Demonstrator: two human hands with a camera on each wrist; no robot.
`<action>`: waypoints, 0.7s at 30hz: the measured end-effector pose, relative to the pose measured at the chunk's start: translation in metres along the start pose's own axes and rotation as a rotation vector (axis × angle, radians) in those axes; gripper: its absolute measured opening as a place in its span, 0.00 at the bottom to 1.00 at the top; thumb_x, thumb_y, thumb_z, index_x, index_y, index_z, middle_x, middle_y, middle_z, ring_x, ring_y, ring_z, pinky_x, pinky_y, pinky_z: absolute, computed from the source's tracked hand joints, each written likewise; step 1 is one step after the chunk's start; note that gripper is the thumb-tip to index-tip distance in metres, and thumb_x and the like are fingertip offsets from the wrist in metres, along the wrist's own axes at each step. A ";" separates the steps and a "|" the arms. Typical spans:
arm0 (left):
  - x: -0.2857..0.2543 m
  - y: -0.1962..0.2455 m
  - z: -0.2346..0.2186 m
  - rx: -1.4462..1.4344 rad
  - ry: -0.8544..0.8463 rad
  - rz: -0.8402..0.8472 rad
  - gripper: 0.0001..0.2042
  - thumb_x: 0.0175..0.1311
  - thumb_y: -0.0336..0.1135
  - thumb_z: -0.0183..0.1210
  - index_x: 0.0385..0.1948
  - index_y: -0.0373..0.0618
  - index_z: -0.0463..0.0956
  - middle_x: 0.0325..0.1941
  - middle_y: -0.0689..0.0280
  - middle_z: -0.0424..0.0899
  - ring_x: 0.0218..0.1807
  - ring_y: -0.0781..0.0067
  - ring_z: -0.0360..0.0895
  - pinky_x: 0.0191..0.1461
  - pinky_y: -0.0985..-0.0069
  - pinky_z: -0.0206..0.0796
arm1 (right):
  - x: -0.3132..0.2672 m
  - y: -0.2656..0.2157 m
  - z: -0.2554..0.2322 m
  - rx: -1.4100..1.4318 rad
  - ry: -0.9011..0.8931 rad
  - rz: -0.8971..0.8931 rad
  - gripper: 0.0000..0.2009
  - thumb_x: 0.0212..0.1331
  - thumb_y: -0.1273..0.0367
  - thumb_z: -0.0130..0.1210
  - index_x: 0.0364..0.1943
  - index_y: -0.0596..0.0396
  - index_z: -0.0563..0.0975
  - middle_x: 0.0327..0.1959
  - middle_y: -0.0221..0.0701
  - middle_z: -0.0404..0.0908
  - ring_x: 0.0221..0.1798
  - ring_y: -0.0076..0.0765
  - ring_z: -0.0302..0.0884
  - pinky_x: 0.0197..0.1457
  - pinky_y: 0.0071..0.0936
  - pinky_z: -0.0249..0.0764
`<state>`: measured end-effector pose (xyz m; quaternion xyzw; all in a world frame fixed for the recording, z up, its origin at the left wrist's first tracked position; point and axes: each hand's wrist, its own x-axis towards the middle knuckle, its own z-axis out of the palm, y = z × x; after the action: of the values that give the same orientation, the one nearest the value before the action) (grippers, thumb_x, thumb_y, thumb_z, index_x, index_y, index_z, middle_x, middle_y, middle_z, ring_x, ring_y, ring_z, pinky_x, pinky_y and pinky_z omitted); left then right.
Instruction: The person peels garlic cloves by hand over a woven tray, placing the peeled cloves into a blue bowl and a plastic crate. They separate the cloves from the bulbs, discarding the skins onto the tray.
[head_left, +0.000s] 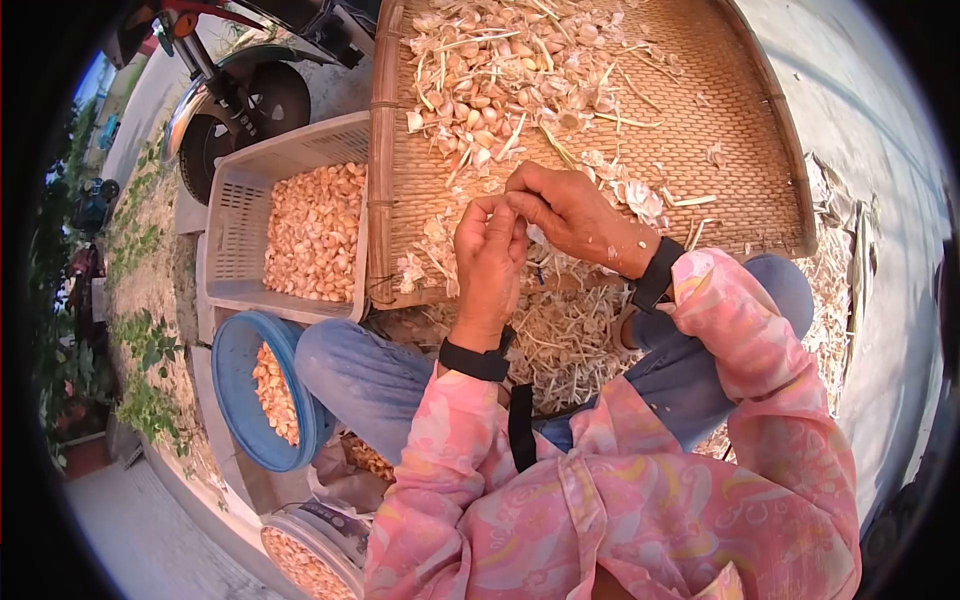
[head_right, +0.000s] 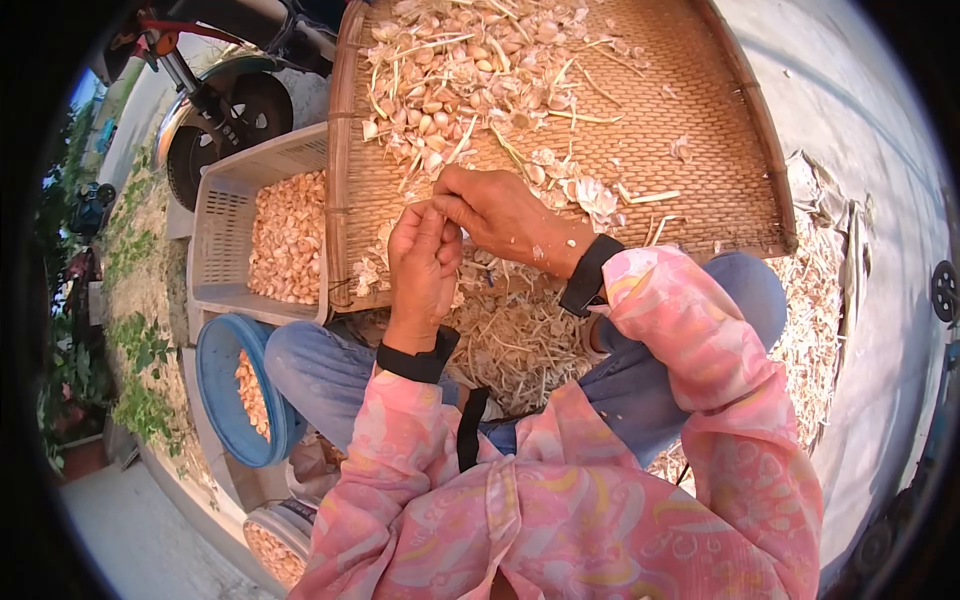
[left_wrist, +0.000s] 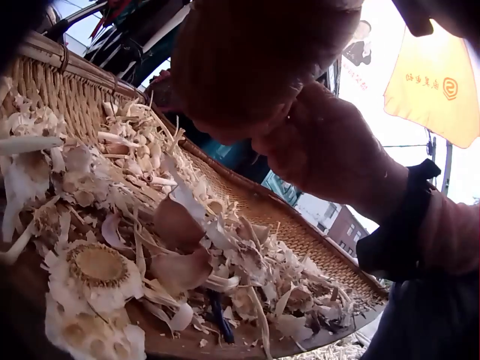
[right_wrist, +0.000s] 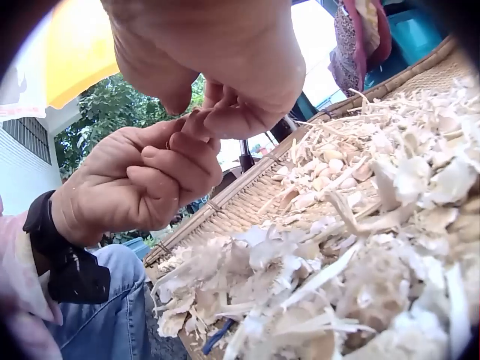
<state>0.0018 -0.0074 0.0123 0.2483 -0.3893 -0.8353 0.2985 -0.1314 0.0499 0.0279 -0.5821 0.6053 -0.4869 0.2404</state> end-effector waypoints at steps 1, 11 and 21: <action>-0.001 0.001 0.001 -0.038 -0.003 -0.003 0.07 0.67 0.36 0.50 0.36 0.44 0.67 0.24 0.72 0.68 0.20 0.89 0.58 0.20 0.92 0.49 | 0.000 0.000 0.000 -0.008 0.021 -0.015 0.08 0.64 0.68 0.49 0.33 0.59 0.71 0.22 0.26 0.71 0.25 0.20 0.68 0.27 0.20 0.66; -0.015 0.019 0.003 -0.413 -0.100 -0.155 0.07 0.67 0.36 0.50 0.37 0.43 0.67 0.24 0.68 0.67 0.18 0.88 0.56 0.17 0.93 0.47 | 0.005 -0.005 -0.008 0.845 0.008 0.404 0.13 0.67 0.63 0.44 0.28 0.56 0.70 0.16 0.20 0.62 0.20 0.13 0.56 0.23 0.15 0.57; -0.102 0.093 0.104 -0.410 -0.862 0.176 0.13 0.65 0.34 0.52 0.36 0.28 0.72 0.32 0.58 0.77 0.27 0.72 0.75 0.30 0.81 0.66 | -0.014 0.010 0.001 -0.273 -0.527 0.105 0.13 0.60 0.61 0.48 0.28 0.57 0.74 0.23 0.44 0.75 0.29 0.53 0.74 0.32 0.45 0.67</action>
<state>0.0343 0.0676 0.1654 -0.2179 -0.3243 -0.8933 0.2223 -0.1324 0.0614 0.0150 -0.6833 0.6110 -0.2201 0.3337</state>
